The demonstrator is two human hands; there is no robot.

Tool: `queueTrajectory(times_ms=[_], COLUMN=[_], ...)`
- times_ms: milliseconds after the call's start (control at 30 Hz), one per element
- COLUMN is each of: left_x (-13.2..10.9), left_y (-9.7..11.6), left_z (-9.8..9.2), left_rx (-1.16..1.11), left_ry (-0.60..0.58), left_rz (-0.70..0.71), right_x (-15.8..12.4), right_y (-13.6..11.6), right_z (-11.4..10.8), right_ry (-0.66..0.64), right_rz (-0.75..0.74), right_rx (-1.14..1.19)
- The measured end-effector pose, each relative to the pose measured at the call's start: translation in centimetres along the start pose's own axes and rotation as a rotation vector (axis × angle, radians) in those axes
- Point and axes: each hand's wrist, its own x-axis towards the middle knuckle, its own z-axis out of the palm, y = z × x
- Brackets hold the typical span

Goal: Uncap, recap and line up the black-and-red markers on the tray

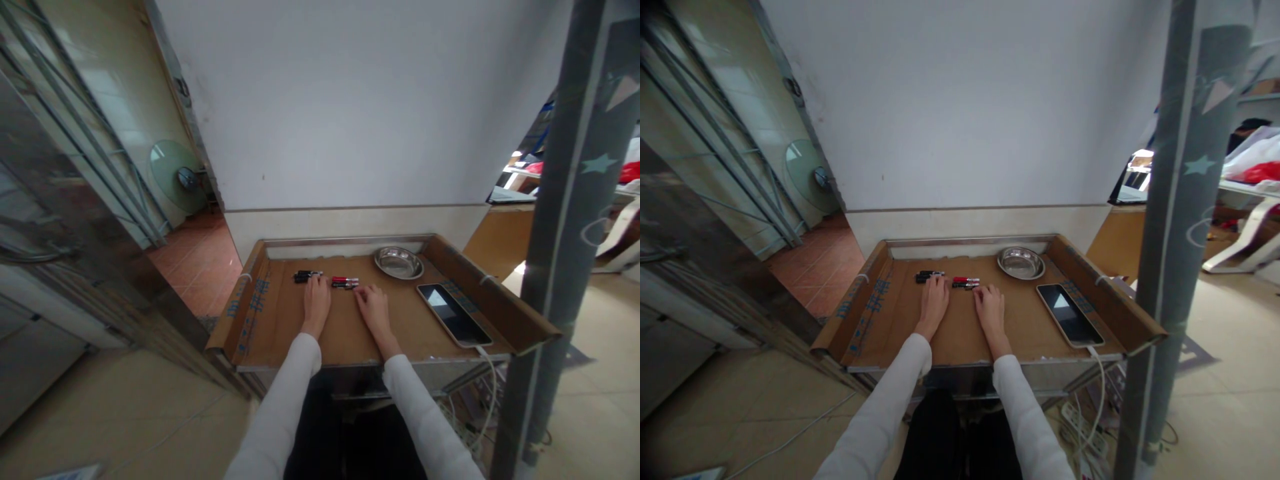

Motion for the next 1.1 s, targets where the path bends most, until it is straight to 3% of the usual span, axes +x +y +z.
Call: queueTrajectory(times_ms=[233,400,533,667,767,867,967,1100], left_x=[-0.3,-0.3,-0.8,-1.5,-2.0,-2.2,-2.0,-1.2], left_y=[-3.3,-4.2,-4.5,-4.6,-3.5,-1.3,1.3,3.9], left_z=[-1.7,-2.7,-3.1,-3.5,-3.7,-3.5,-3.1,-2.9], left_rx=[0.154,0.169,0.142,-0.023,-0.25,-0.495,-0.641,-0.735], left_ry=[-0.002,-0.021,-0.036,-0.095,-0.171,-0.256,-0.269,-0.072], left_rz=[-0.058,-0.042,-0.074,-0.053,0.02,0.134,0.179,0.035], right_x=[0.0,-0.4,-0.7,-0.7,-0.7,-0.7,-0.7,-0.6], right_y=[-0.8,-0.7,-0.5,-0.8,-1.7,-2.5,-2.4,-1.4], right_z=[0.1,0.2,0.0,-0.3,-0.4,-0.4,-0.4,-0.1], right_ry=[-0.035,-0.033,-0.018,0.022,0.021,-0.114,-0.186,-0.138], right_rz=[-0.068,-0.036,0.01,0.073,0.12,0.216,0.282,0.405], right_rx=[-0.075,0.011,0.175,0.503,0.768,0.997,1.159,1.408])
